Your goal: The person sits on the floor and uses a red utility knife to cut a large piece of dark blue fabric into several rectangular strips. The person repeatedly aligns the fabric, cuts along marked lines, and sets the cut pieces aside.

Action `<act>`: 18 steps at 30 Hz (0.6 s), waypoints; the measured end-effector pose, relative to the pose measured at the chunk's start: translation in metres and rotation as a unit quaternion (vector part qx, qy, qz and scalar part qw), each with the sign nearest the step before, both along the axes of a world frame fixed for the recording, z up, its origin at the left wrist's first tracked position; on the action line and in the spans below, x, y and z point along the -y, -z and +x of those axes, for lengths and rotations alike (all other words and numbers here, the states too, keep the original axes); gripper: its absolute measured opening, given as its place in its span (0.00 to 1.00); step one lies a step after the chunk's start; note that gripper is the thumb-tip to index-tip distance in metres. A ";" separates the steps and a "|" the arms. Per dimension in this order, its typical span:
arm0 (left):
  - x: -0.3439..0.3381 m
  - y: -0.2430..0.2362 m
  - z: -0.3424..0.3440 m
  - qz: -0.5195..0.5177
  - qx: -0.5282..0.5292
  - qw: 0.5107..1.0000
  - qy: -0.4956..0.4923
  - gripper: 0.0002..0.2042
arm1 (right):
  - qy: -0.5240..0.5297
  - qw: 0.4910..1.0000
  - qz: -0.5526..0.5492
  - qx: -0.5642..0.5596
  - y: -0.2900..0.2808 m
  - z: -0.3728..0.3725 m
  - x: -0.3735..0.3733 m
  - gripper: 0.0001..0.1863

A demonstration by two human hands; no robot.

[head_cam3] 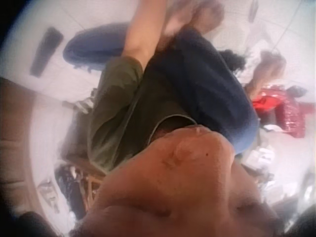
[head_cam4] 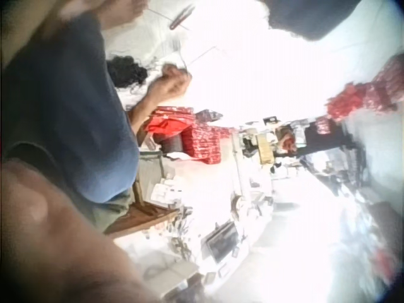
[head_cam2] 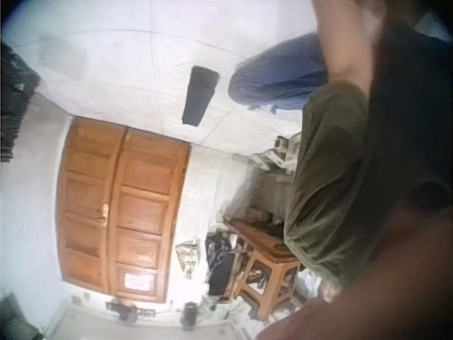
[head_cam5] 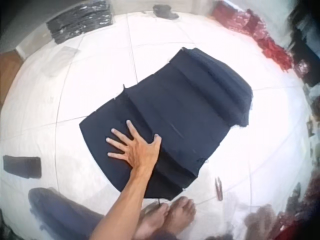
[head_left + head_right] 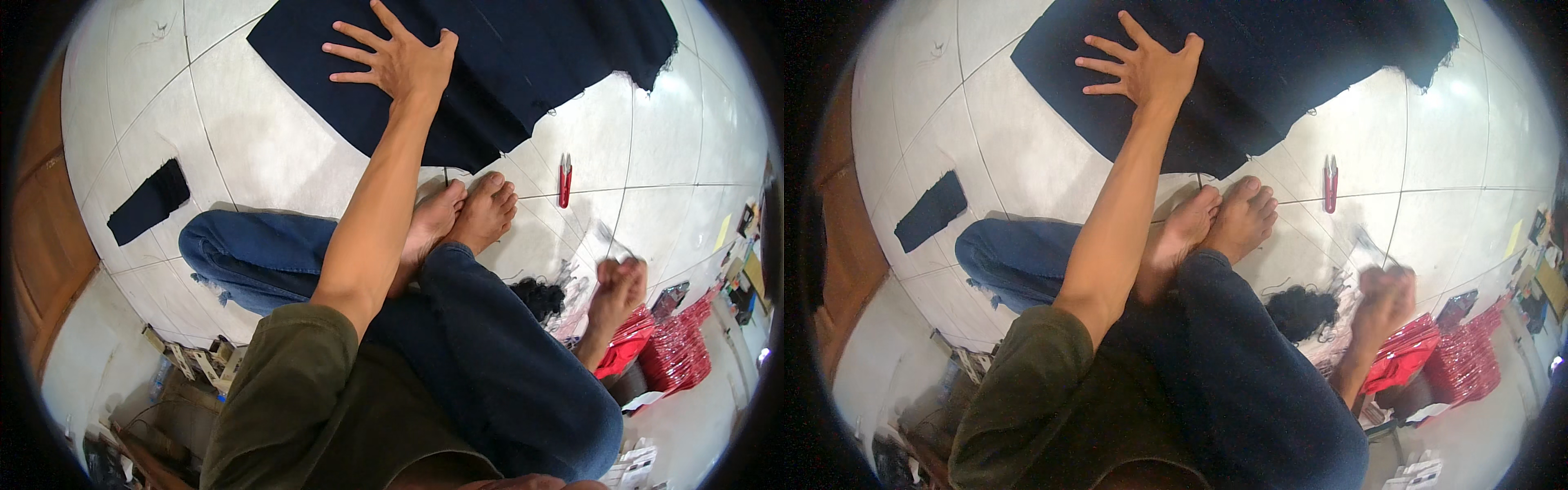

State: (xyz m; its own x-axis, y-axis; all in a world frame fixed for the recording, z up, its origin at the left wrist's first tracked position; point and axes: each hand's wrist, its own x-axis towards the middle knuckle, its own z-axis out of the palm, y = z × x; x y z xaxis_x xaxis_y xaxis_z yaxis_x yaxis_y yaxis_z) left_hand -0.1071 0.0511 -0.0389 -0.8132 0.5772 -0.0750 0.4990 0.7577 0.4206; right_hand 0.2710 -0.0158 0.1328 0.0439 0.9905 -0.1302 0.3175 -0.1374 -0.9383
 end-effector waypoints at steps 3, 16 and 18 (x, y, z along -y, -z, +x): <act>-0.004 0.002 0.001 0.027 -0.018 0.999 -0.002 0.52 | -0.032 0.988 0.003 0.152 0.012 0.054 0.005 0.15; 0.003 -0.020 0.009 0.035 -0.055 0.997 0.036 0.37 | -0.309 0.863 0.155 0.369 0.062 -0.165 -0.041 0.21; 0.011 -0.022 -0.004 0.045 -0.114 0.992 0.005 0.31 | -0.361 0.773 0.090 0.514 0.052 -0.136 -0.033 0.23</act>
State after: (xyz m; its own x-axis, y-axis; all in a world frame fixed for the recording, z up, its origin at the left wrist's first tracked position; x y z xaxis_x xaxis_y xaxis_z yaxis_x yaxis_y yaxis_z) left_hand -0.1109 0.0403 -0.0164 -0.7975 0.5809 0.1628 0.5960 0.7168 0.3619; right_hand 0.1348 0.0171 0.0808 -0.5403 0.8030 -0.2516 0.8408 0.5272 -0.1231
